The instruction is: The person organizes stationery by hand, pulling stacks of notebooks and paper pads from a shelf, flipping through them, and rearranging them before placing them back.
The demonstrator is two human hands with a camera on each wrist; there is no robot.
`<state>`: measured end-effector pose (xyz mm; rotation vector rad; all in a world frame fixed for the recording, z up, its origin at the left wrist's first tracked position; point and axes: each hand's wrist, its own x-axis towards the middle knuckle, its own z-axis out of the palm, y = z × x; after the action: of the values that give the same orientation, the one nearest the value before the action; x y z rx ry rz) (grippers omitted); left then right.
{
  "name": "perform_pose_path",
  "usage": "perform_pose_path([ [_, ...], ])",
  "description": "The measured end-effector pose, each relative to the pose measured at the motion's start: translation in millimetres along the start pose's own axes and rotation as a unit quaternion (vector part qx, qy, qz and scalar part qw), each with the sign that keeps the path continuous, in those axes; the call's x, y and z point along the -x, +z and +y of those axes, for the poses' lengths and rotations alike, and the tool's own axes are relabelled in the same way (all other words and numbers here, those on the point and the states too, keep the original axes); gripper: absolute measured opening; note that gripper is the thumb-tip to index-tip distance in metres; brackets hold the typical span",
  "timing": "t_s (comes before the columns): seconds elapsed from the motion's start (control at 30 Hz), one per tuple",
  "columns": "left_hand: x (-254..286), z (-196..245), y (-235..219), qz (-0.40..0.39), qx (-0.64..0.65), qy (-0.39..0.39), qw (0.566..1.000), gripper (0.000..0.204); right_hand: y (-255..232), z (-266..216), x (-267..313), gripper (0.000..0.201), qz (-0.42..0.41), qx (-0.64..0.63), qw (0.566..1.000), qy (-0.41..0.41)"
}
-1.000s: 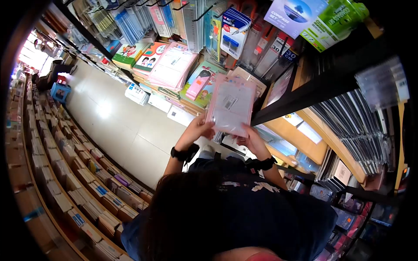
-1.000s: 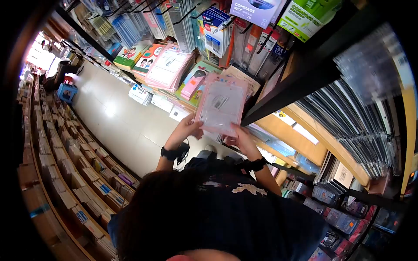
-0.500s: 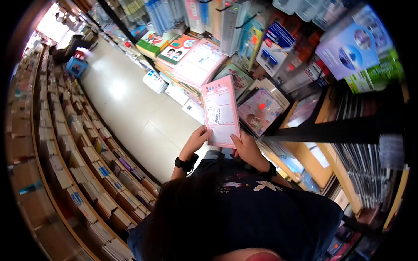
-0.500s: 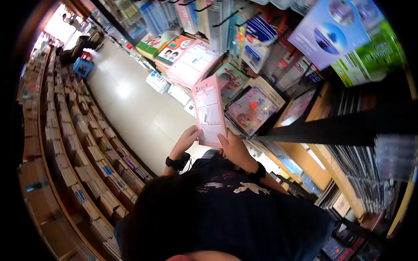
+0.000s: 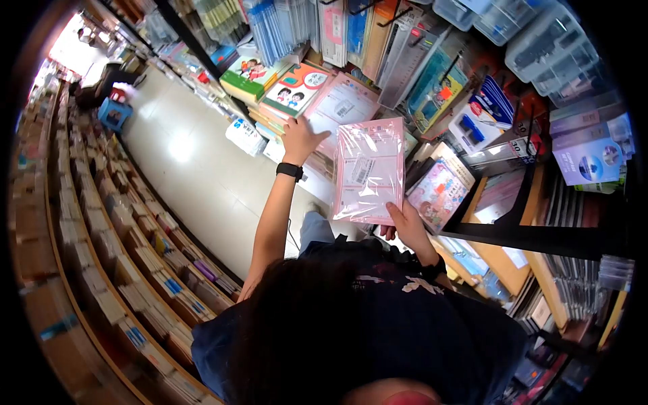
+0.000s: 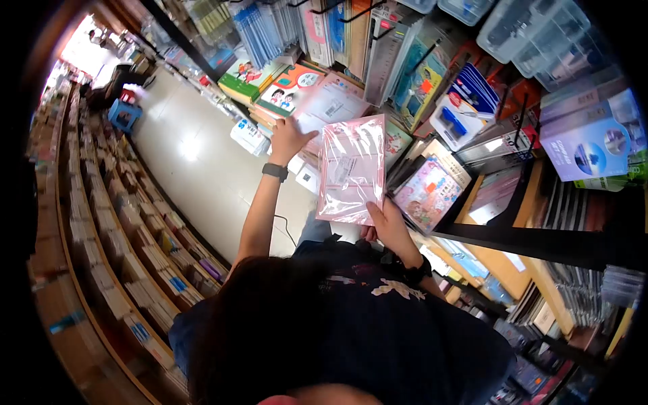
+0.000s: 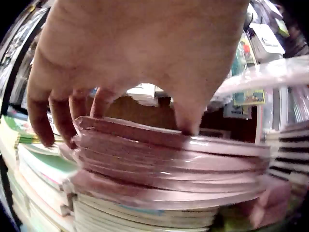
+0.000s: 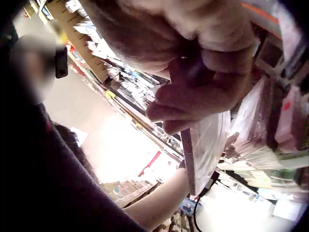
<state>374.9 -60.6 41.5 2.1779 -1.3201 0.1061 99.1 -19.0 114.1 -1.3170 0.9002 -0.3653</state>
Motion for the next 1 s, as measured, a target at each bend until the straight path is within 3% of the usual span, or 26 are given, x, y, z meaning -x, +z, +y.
perform_pose_path([
  [0.07, -16, -14, 8, -0.096, 0.000, -0.022, 0.995, 0.062, 18, 5, -29, 0.022, 0.026, -0.094, 0.995, -0.016],
  [0.2, -19, -28, 7, -0.081, 0.011, 0.044, 0.996, 0.049, 37, 27, -90, 0.025, 0.134, -0.055, 0.989, -0.017],
  [0.23, -17, -29, 2, -0.105, 0.038, 0.049, 0.993, 0.036, 40, 33, -101, 0.028, 0.202, -0.071, 0.977, 0.007],
  [0.27, -11, -31, 0, -0.110, 0.040, 0.056, 0.991, 0.036, 36, 45, -112, 0.030, 0.221, -0.058, 0.972, 0.045],
  [0.3, -4, -33, 0, -0.123, 0.143, 0.055, 0.981, 0.031, 25, 83, -131, 0.030, 0.281, 0.123, 0.950, -0.053],
  [0.33, 3, -34, -1, -0.134, 0.244, 0.051, 0.959, 0.027, 17, 111, -146, 0.032, 0.326, 0.300, 0.885, -0.147],
  [0.37, 8, -34, -7, -0.185, 0.266, 0.027, 0.946, 0.023, 19, 104, -146, 0.032, 0.330, 0.300, 0.883, -0.144],
  [0.4, 13, -33, -13, -0.235, 0.286, 0.002, 0.929, 0.019, 22, 89, -141, 0.030, 0.315, 0.121, 0.936, -0.099],
  [0.43, 19, -33, -16, -0.278, 0.376, -0.042, 0.883, 0.016, 23, 74, -136, 0.029, 0.289, -0.062, 0.954, -0.052],
  [0.47, 24, -32, -22, -0.281, 0.379, -0.042, 0.881, 0.016, 25, 62, -128, 0.029, 0.292, -0.060, 0.953, -0.049],
  [0.53, 31, -27, -36, -0.342, 0.429, -0.072, 0.833, 0.014, 30, 46, -113, 0.034, 0.231, -0.196, 0.952, 0.039],
  [0.57, 31, -28, -40, -0.371, 0.424, -0.067, 0.824, 0.019, 29, 47, -110, 0.032, 0.225, -0.231, 0.946, 0.037],
  [0.6, 30, -35, -35, -0.372, 0.425, -0.069, 0.822, 0.019, 29, 47, -106, 0.032, 0.226, -0.230, 0.946, 0.039],
  [0.63, 28, -45, -24, -0.260, 0.374, 0.059, 0.888, 0.023, 30, 46, -102, 0.031, 0.232, -0.272, 0.933, 0.039],
  [0.67, 24, -49, -21, -0.139, 0.308, 0.185, 0.923, 0.027, 31, 43, -99, 0.030, 0.237, -0.313, 0.919, 0.038],
  [0.7, 21, -50, -22, -0.135, 0.256, 0.119, 0.950, 0.037, 33, 41, -98, 0.028, 0.238, -0.325, 0.915, 0.019],
  [0.73, 17, -49, -16, -0.135, 0.256, 0.114, 0.950, 0.037, 34, 41, -98, 0.028, 0.236, -0.323, 0.916, 0.022],
  [0.8, 11, -51, 4, -0.066, 0.205, 0.120, 0.969, 0.046, 36, 40, -102, 0.030, 0.264, -0.332, 0.906, 0.011],
  [0.87, 16, -45, 18, -0.082, 0.236, 0.104, 0.963, 0.053, 28, 53, -118, 0.033, 0.275, -0.322, 0.906, 0.020],
  [0.97, 21, -37, 22, -0.072, 0.199, 0.092, 0.973, 0.053, 17, 63, -145, 0.043, 0.318, -0.195, 0.927, -0.044],
  [1.0, 23, -37, 23, -0.064, 0.181, 0.144, 0.971, 0.052, 15, 59, -150, 0.043, 0.315, -0.194, 0.928, -0.043],
])
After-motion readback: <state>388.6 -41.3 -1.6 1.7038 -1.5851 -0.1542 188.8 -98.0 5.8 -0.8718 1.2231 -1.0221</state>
